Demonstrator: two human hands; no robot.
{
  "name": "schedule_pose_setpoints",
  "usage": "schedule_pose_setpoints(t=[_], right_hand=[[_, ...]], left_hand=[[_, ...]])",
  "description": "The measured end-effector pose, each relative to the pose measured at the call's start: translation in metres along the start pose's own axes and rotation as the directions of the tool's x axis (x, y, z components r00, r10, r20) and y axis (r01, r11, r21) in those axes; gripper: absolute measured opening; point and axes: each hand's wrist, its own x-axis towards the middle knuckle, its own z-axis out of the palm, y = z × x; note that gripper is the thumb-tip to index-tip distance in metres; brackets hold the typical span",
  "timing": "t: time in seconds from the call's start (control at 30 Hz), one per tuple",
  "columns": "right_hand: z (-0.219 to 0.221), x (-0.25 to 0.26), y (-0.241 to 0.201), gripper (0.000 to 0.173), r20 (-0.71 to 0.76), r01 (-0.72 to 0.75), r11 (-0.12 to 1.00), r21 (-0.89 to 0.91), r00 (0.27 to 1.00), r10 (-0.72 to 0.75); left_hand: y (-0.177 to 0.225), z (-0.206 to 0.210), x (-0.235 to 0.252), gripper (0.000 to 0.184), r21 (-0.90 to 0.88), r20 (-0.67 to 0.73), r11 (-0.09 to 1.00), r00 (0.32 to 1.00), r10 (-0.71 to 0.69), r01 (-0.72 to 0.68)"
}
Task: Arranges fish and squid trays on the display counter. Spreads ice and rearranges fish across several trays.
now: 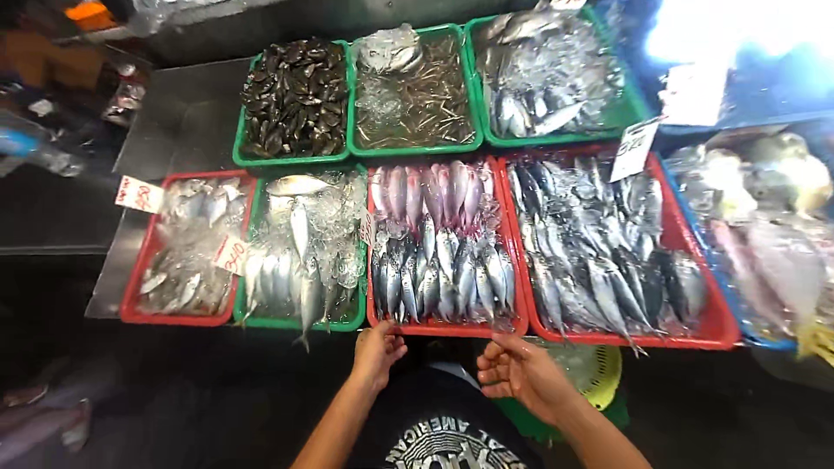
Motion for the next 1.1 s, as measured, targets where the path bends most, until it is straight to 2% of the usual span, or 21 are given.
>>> schedule_pose_setpoints(t=[0.1,0.2,0.23,0.3,0.37,0.4,0.47,0.57,0.63,0.7,0.77,0.8,0.83,0.87,0.93,0.97,1.0,1.07,1.1], right_hand=[[0.007,0.02,-0.021,0.033,0.154,0.221,0.949,-0.223,0.97,-0.189],[0.041,0.044,-0.055,0.024,0.28,0.482,0.781,-0.396,0.874,-0.398],[0.055,0.052,-0.067,0.023,0.326,0.551,0.689,-0.471,0.834,-0.444],[0.08,0.069,-0.087,0.03,0.42,0.628,0.411,-0.66,0.763,-0.491],[0.102,0.081,-0.104,0.042,0.518,0.626,0.124,-0.77,0.727,-0.45],[0.113,0.087,-0.112,0.047,0.558,0.618,0.018,-0.786,0.722,-0.409],[0.131,0.096,-0.123,0.054,0.615,0.626,-0.091,-0.774,0.71,-0.342],[0.152,0.095,-0.132,0.048,0.65,0.667,-0.097,-0.739,0.667,-0.363],[0.167,0.091,-0.132,0.041,0.659,0.721,-0.036,-0.692,0.611,-0.439],[0.191,0.085,-0.126,0.034,0.671,0.778,0.008,-0.628,0.547,-0.501],[0.225,0.078,-0.116,0.027,0.706,0.806,-0.02,-0.592,0.506,-0.495],[0.246,0.076,-0.111,0.026,0.724,0.794,-0.067,-0.605,0.513,-0.462],[0.269,0.077,-0.108,0.027,0.727,0.76,-0.119,-0.638,0.546,-0.416],[0.292,0.083,-0.105,0.03,0.709,0.71,-0.164,-0.685,0.597,-0.374],[0.331,0.106,-0.092,0.043,0.616,0.59,-0.192,-0.784,0.703,-0.355],[0.347,0.118,-0.082,0.057,0.557,0.536,-0.175,-0.826,0.725,-0.405],[0.365,0.128,-0.074,0.071,0.5,0.487,-0.164,-0.858,0.72,-0.48],[0.399,0.148,-0.063,0.093,0.435,0.388,-0.22,-0.895,0.649,-0.624],[0.415,0.154,-0.062,0.098,0.398,0.328,-0.236,-0.915,0.635,-0.662]], left_hand=[[-0.001,0.0,0.004,0.033,0.006,-0.003,1.0,1.0,0.0,0.0],[0.001,-0.005,-0.002,0.035,0.045,0.024,0.999,1.0,0.01,-0.011],[0.002,-0.008,-0.004,0.035,0.062,0.037,0.998,0.999,0.017,-0.019],[0.002,-0.014,-0.012,0.037,0.091,0.063,0.995,0.998,0.03,-0.035],[0.001,-0.022,-0.021,0.04,0.083,0.077,0.995,0.996,0.046,-0.052],[-0.001,-0.027,-0.027,0.04,0.063,0.08,0.995,0.994,0.068,-0.073],[-0.006,-0.04,-0.037,0.037,0.017,0.089,0.991,0.987,0.134,-0.136],[-0.015,-0.067,-0.048,0.032,0.016,0.071,0.964,0.962,0.262,-0.264],[-0.016,-0.088,-0.045,0.03,0.217,-0.006,0.874,0.894,0.447,-0.435],[-0.007,-0.105,-0.031,0.033,0.519,-0.055,0.642,0.728,0.684,-0.564],[0.017,-0.117,-0.007,0.043,0.728,-0.025,0.406,0.57,0.821,-0.553],[0.035,-0.12,0.007,0.053,0.797,0.003,0.318,0.53,0.848,-0.514],[0.054,-0.121,0.022,0.063,0.851,0.04,0.238,0.509,0.86,-0.469],[0.072,-0.122,0.036,0.071,0.892,0.083,0.171,0.523,0.849,-0.419],[0.096,-0.127,0.056,0.073,0.933,0.182,0.064,0.617,0.766,-0.355],[0.105,-0.13,0.061,0.072,0.936,0.226,0.029,0.658,0.718,-0.352],[0.112,-0.134,0.065,0.07,0.928,0.271,-0.001,0.672,0.69,-0.372],[0.117,-0.144,0.071,0.065,0.895,0.341,-0.036,0.632,0.696,-0.444],[0.117,-0.151,0.074,0.063,0.878,0.362,-0.047,0.596,0.717,-0.476]])
